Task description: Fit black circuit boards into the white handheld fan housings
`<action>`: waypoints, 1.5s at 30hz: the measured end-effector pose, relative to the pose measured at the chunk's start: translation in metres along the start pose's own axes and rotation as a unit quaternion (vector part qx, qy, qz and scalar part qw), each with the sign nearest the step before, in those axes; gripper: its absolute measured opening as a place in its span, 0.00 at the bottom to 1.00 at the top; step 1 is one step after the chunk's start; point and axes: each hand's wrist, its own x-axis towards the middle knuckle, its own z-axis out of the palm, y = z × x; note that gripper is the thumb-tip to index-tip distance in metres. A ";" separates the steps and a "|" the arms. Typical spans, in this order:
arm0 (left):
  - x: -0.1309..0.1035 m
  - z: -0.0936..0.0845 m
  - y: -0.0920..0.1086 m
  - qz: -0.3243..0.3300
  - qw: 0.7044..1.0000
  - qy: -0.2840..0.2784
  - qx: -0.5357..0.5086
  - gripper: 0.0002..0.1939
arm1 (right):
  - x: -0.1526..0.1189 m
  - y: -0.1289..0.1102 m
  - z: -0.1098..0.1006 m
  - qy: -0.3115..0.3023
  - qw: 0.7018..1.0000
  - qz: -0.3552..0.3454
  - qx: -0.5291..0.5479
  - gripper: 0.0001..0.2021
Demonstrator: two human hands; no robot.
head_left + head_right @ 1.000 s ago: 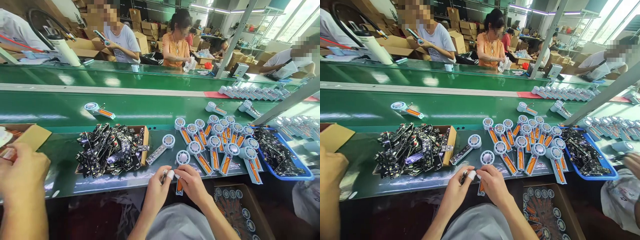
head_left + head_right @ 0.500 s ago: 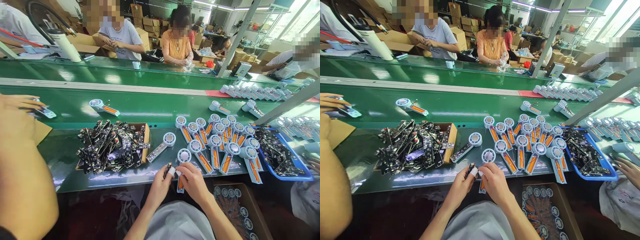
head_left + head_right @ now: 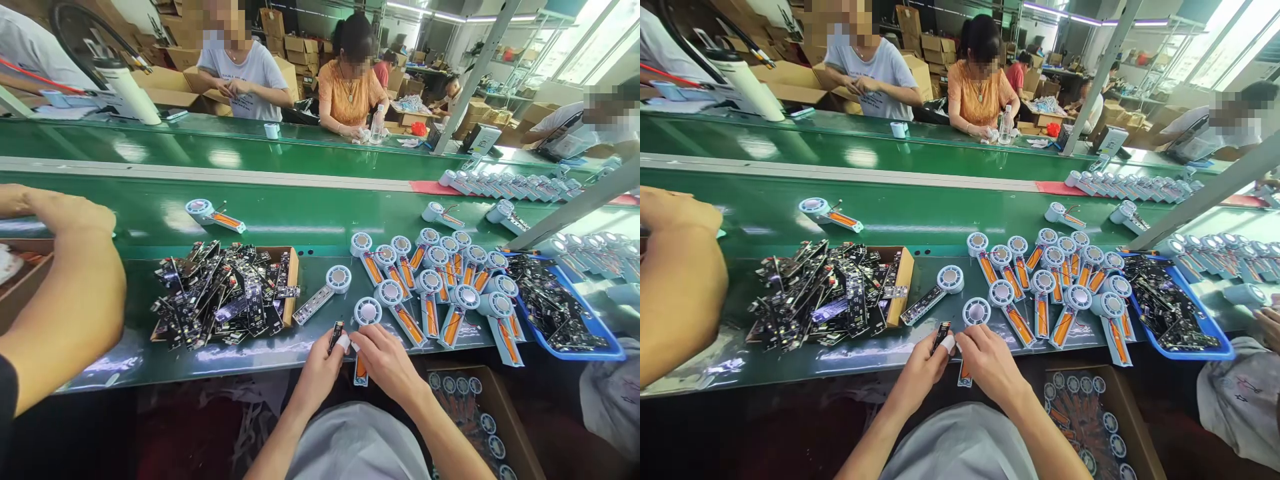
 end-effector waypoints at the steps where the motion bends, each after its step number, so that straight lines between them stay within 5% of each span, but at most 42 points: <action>1: -0.001 -0.001 0.001 -0.018 1.000 -0.017 -0.014 0.20 | -0.001 0.001 0.000 0.005 1.000 0.002 0.015 0.11; 5: -0.006 -0.004 0.000 -0.036 0.999 -0.021 -0.010 0.20 | -0.002 0.001 0.003 0.043 0.998 0.033 0.041 0.12; 14: -0.006 -0.003 -0.006 0.113 0.976 -0.004 0.184 0.19 | 0.008 -0.008 -0.004 0.006 0.998 0.060 -0.030 0.10; 21: -0.002 -0.006 -0.012 0.179 0.921 0.014 0.347 0.15 | 0.009 -0.010 -0.006 -0.008 0.997 0.056 -0.049 0.08; 28: -0.005 -0.009 -0.007 0.156 0.858 0.002 0.489 0.11 | 0.011 -0.011 -0.008 -0.032 0.996 0.049 -0.060 0.09; 34: -0.009 -0.003 -0.007 0.128 0.867 0.001 0.482 0.14 | 0.011 -0.014 -0.002 -0.004 0.995 0.099 -0.013 0.09; 40: -0.013 -0.003 0.002 0.081 0.835 -0.012 0.544 0.11 | 0.012 -0.015 -0.007 -0.042 0.995 0.077 -0.045 0.09; 45: -0.013 -0.005 0.000 0.107 0.895 -0.018 0.434 0.13 | 0.011 -0.016 -0.006 -0.027 0.993 0.108 -0.022 0.10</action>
